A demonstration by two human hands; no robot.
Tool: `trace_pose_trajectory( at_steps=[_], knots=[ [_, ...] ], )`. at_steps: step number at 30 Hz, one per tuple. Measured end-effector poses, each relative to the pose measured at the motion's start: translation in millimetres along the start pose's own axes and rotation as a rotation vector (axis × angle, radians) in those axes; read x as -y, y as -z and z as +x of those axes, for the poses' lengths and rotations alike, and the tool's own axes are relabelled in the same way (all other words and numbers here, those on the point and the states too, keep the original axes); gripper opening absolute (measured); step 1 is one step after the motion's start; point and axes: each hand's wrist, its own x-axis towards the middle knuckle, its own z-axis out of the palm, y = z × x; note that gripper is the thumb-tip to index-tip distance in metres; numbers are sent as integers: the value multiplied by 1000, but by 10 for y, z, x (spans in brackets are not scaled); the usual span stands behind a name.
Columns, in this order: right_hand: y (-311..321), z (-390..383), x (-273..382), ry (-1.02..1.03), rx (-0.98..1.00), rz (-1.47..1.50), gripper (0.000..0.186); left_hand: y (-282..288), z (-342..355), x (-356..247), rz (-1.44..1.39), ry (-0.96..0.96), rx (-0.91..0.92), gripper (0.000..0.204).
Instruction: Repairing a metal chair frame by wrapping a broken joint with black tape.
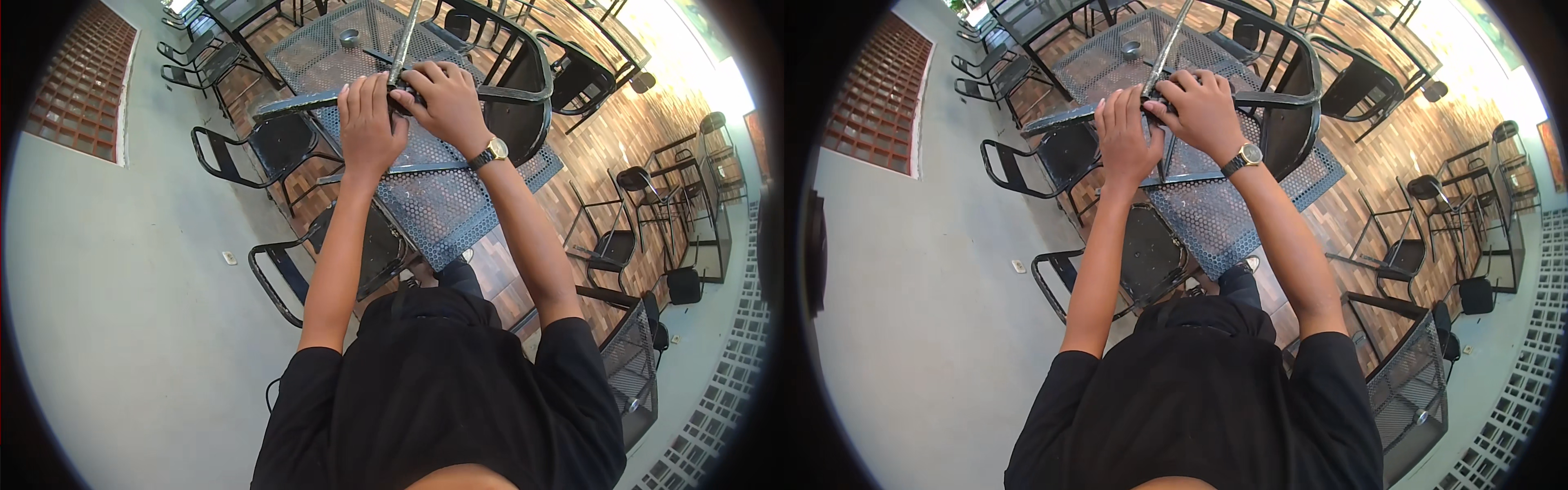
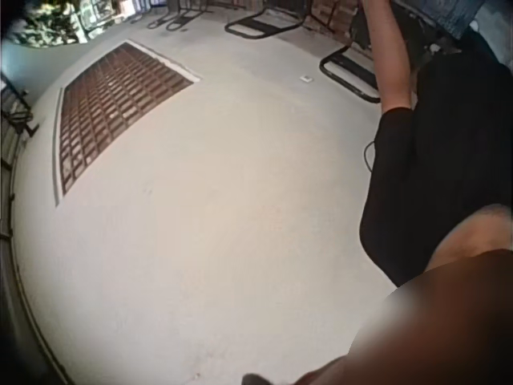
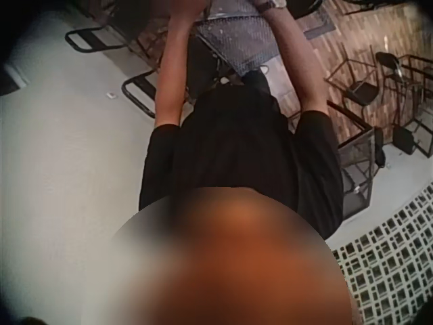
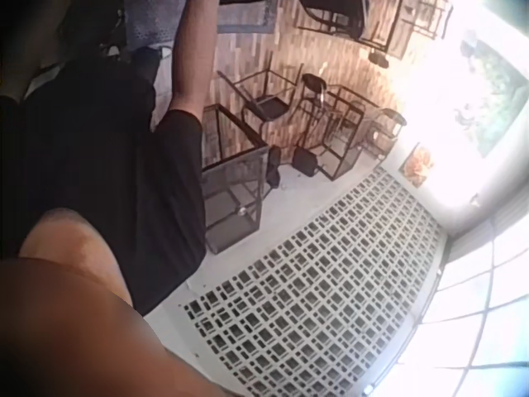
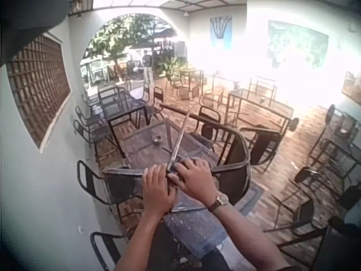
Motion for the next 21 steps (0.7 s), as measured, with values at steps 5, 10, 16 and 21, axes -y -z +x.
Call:
trace_pose_trajectory(
  at_steps=[5,10,16,21],
  knots=[
    [113,-19,-106,43,18,67,36,50,15,18,-6,-17,29,67],
    [216,-64,-283,-9,60,70,40,19,4,-5,-1,5,22,68],
    [222,-54,-327,-71,92,72,46,74,22,-36,3,14,41,67],
    [98,-38,-212,-40,31,92,48,50,-15,-84,16,54,8,65]
  ],
)
